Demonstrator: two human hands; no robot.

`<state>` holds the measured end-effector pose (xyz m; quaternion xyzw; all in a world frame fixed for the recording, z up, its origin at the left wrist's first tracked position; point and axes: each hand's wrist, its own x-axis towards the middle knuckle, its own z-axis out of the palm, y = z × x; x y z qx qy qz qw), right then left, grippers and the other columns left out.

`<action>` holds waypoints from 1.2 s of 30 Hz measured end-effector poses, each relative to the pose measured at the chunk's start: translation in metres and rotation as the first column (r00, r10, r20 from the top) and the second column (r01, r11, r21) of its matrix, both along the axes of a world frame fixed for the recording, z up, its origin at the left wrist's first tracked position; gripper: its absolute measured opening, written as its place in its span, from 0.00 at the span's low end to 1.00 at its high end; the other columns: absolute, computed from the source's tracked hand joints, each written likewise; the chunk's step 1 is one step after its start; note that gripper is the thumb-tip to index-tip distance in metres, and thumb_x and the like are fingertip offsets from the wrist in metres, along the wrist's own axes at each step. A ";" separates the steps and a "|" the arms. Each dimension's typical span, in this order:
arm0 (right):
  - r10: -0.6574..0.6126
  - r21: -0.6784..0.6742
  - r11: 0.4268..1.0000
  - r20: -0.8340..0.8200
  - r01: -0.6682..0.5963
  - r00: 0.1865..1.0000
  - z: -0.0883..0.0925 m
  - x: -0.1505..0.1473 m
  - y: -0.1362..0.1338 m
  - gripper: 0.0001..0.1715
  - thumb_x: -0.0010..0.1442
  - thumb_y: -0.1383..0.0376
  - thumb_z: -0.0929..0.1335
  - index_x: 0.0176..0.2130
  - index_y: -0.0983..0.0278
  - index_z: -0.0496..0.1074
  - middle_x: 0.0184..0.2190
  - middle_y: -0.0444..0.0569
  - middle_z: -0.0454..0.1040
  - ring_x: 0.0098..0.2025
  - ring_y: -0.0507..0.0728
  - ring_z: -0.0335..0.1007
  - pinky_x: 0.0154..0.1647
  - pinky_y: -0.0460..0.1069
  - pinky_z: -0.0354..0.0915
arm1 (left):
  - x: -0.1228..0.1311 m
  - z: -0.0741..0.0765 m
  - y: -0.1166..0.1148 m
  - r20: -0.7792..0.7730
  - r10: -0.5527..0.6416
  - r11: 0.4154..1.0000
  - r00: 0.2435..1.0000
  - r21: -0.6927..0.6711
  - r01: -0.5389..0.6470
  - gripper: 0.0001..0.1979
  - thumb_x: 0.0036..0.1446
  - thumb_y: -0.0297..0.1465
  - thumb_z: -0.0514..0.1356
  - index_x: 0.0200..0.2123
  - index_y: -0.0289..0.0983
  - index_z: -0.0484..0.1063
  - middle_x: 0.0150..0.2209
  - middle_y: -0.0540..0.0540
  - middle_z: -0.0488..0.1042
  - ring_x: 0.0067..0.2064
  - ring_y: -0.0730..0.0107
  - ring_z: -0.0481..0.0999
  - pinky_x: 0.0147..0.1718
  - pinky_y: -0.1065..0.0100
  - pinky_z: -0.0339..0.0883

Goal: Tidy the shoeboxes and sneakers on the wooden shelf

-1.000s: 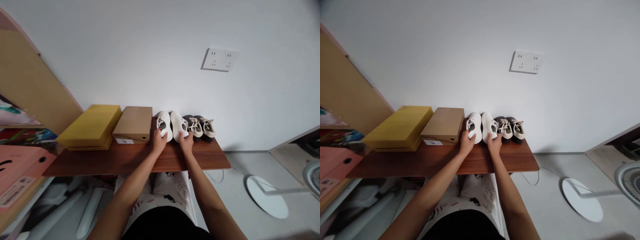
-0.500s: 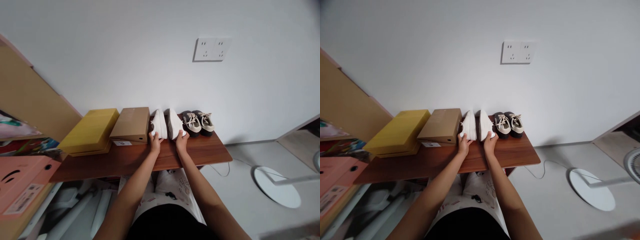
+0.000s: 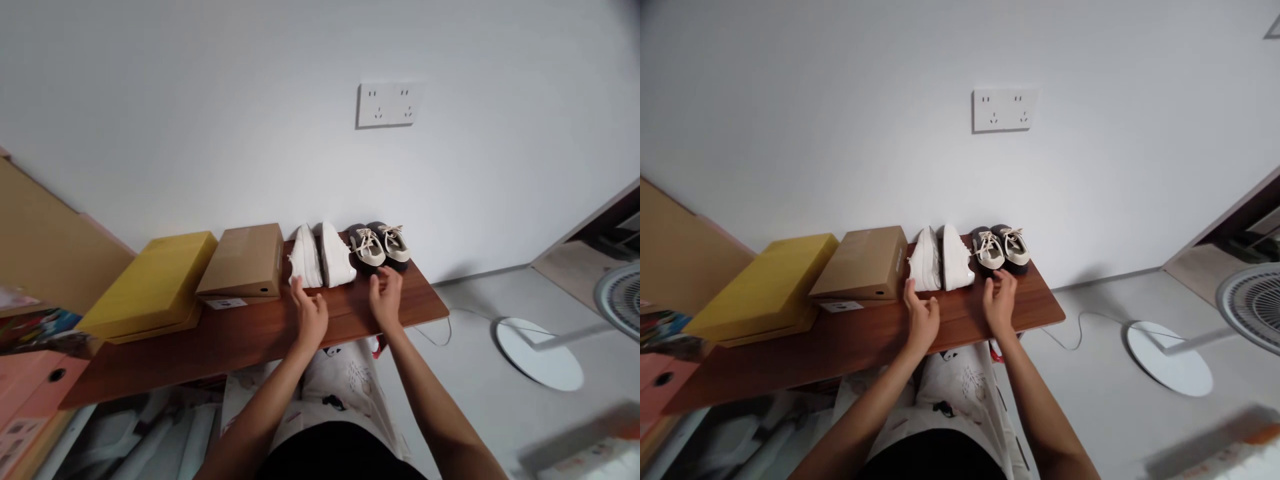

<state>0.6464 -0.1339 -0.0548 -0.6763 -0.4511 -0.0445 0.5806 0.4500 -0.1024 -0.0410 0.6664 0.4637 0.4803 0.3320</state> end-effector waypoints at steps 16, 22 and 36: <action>0.029 -0.027 0.998 -0.493 -0.049 0.870 0.018 0.137 0.043 0.25 0.59 0.46 0.64 0.48 0.61 0.63 0.36 0.46 0.68 0.36 0.57 0.69 0.38 0.55 0.72 | 0.173 0.050 0.070 0.128 -0.142 0.932 0.982 -0.317 0.176 0.10 0.67 0.37 0.52 0.40 0.39 0.69 0.32 0.45 0.74 0.40 0.61 0.81 0.42 0.63 0.73; -0.028 -0.099 0.993 -0.698 -0.058 0.716 0.005 0.136 0.048 0.23 0.61 0.47 0.62 0.49 0.58 0.62 0.36 0.42 0.66 0.30 0.53 0.69 0.29 0.50 0.71 | 0.181 0.029 0.050 0.445 0.081 0.681 0.892 -0.678 0.276 0.11 0.69 0.36 0.50 0.50 0.39 0.61 0.48 0.42 0.71 0.28 0.76 0.80 0.29 0.73 0.72; -0.363 0.076 0.923 -0.152 0.377 0.919 0.001 0.075 -0.002 0.26 0.67 0.51 0.58 0.53 0.66 0.66 0.52 0.64 0.66 0.57 0.67 0.65 0.60 0.65 0.61 | 0.042 0.089 -0.020 0.394 -0.248 0.814 0.885 -0.411 0.410 0.25 0.64 0.30 0.56 0.63 0.43 0.58 0.67 0.33 0.59 0.36 0.75 0.80 0.37 0.68 0.74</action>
